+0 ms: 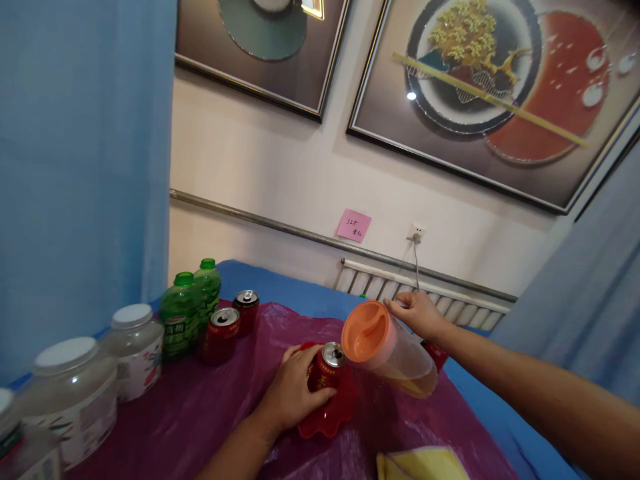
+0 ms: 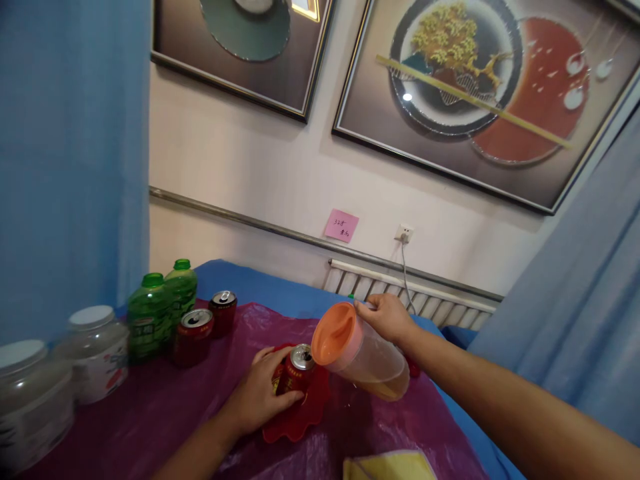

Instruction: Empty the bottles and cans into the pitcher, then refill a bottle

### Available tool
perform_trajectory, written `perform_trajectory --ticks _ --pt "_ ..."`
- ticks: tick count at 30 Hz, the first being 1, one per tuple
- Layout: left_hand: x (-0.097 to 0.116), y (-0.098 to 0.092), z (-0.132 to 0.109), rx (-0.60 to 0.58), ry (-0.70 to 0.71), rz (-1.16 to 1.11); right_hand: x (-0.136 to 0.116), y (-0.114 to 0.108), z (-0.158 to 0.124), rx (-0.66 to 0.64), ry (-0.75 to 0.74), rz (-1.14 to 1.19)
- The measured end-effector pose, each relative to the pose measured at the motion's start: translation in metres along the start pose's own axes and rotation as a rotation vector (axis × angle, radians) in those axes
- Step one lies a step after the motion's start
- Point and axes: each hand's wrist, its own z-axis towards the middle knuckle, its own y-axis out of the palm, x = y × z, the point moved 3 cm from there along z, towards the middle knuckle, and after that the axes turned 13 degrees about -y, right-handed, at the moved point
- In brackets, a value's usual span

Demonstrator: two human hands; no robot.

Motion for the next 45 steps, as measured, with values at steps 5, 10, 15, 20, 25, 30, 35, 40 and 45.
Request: perform_trajectory --ticks 5,10,15,20,25,30,35,40,45 --pt "0.0006 -0.0005 0.0010 0.001 0.006 -0.012 -0.0004 -0.0003 0.0000 -0.018 0.021 0.006" --pt "0.0031 -0.0023 0.0003 0.019 0.033 -0.009 0.0009 -0.0003 0.0013 -0.010 0.001 0.006" --pt "0.0005 -0.0013 0.0000 0.018 0.014 -0.001 0.0000 -0.0007 0.0020 -0.002 -0.008 -0.004" --pt "0.0007 -0.0013 0.0005 0.011 0.012 -0.010 -0.0004 -0.0004 0.0017 -0.013 0.000 -0.001" --pt "0.0010 -0.0011 0.0009 0.005 -0.008 -0.013 -0.0010 -0.0005 0.0011 -0.013 0.000 0.001" --pt "0.0006 -0.0014 0.0002 0.013 0.008 -0.009 -0.0025 -0.0013 0.0008 0.002 -0.006 -0.002" --pt "-0.0014 -0.0001 0.0006 0.005 0.001 -0.005 -0.0023 -0.0015 0.0005 0.010 -0.002 -0.016" --pt "-0.0019 0.0006 0.0009 0.002 -0.005 -0.008 -0.0028 -0.0017 -0.0003 0.012 -0.011 -0.015" --pt "0.0010 -0.0013 0.0000 0.019 0.016 -0.011 -0.0006 -0.0010 -0.0005 0.010 -0.004 -0.001"
